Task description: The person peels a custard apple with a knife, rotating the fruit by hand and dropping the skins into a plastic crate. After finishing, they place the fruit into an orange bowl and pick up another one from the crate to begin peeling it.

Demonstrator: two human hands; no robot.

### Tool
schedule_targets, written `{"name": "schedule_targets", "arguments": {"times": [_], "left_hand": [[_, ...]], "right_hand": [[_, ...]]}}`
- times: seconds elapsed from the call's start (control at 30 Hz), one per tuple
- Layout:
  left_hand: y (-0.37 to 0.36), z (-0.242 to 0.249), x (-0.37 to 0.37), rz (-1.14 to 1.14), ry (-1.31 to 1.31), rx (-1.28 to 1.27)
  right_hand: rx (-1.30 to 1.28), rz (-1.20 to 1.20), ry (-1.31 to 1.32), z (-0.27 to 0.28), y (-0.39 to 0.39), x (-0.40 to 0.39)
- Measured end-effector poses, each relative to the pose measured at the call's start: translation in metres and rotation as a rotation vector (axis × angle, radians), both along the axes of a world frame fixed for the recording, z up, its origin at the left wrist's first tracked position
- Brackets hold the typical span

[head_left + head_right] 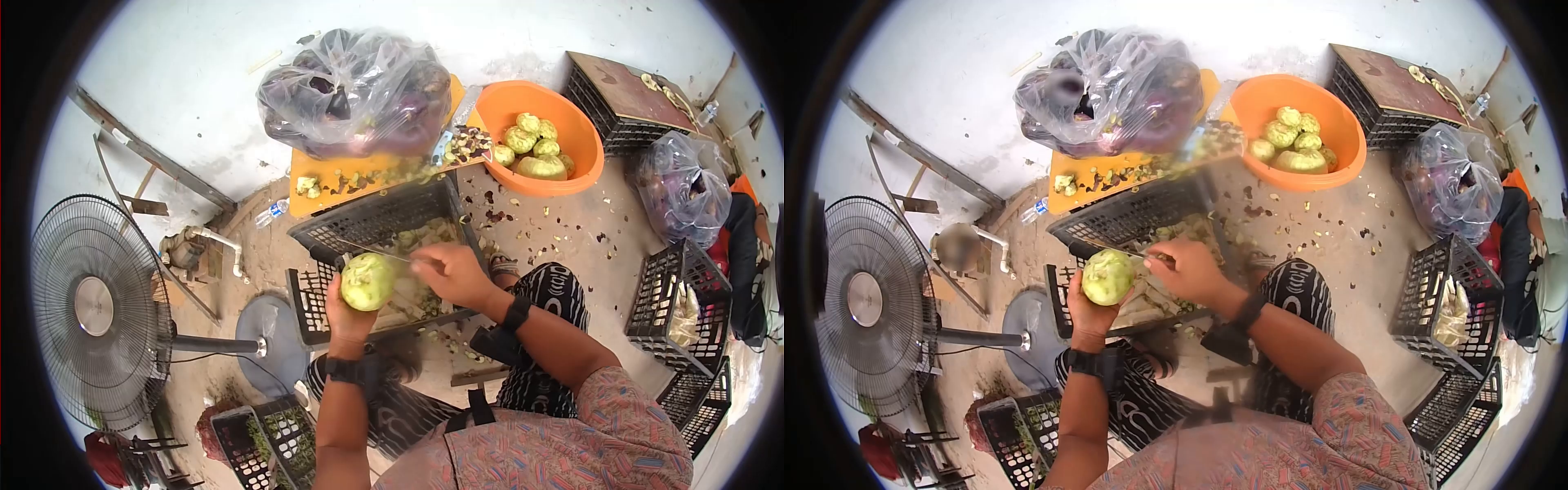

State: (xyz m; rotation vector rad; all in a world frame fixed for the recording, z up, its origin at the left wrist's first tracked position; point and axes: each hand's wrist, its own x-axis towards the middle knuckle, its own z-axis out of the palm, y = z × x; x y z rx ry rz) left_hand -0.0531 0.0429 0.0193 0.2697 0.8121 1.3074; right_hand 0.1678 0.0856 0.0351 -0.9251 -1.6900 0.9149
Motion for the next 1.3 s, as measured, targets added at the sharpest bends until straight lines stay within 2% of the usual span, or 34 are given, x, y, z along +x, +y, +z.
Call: {"name": "schedule_targets", "arguments": {"times": [0.07,0.13,0.17,0.23,0.33,0.47,0.53,0.63,0.83,0.97,1.03,1.13,1.3], "left_hand": [[0.005,-0.007,0.002,-0.003,0.001,0.042],[0.008,-0.008,0.007,0.013,-0.028,0.072],[0.009,-0.01,0.01,0.014,-0.028,0.07],[0.01,-0.012,0.013,0.03,0.038,0.144],[0.011,-0.017,0.016,-0.011,-0.024,0.198],[0.015,-0.019,0.022,0.033,-0.038,0.225],[0.017,-0.017,0.023,-0.029,0.077,0.248],[0.005,0.009,0.034,0.012,0.141,0.167],[-0.002,-0.004,0.022,-0.138,0.265,0.204],[-0.002,-0.006,0.022,-0.151,0.239,0.219],[-0.002,0.005,0.024,-0.256,0.087,0.204],[-0.005,0.015,0.033,-0.263,0.19,0.273],[-0.004,0.008,0.031,-0.234,0.118,0.274]], "right_hand": [[-0.066,0.019,0.039,0.002,0.0,-0.005],[-0.299,0.035,-0.146,0.012,-0.001,-0.006],[-0.3,0.035,-0.147,0.011,-0.001,-0.008],[-0.618,0.119,0.066,0.007,-0.003,-0.012],[-0.704,0.155,0.107,-0.002,-0.004,-0.019],[-0.666,0.12,0.057,-0.016,-0.006,-0.022],[-0.344,0.005,-0.064,-0.019,-0.003,-0.023],[-0.364,0.006,0.073,-0.013,0.0,-0.017],[-0.427,-0.013,0.238,-0.014,0.015,-0.01],[-0.409,-0.016,0.235,-0.017,0.014,-0.01],[-0.403,0.0,0.212,-0.017,0.015,-0.01],[-0.44,0.003,0.128,-0.007,0.014,-0.006],[-0.34,0.0,0.191,-0.005,0.012,-0.011]]}}
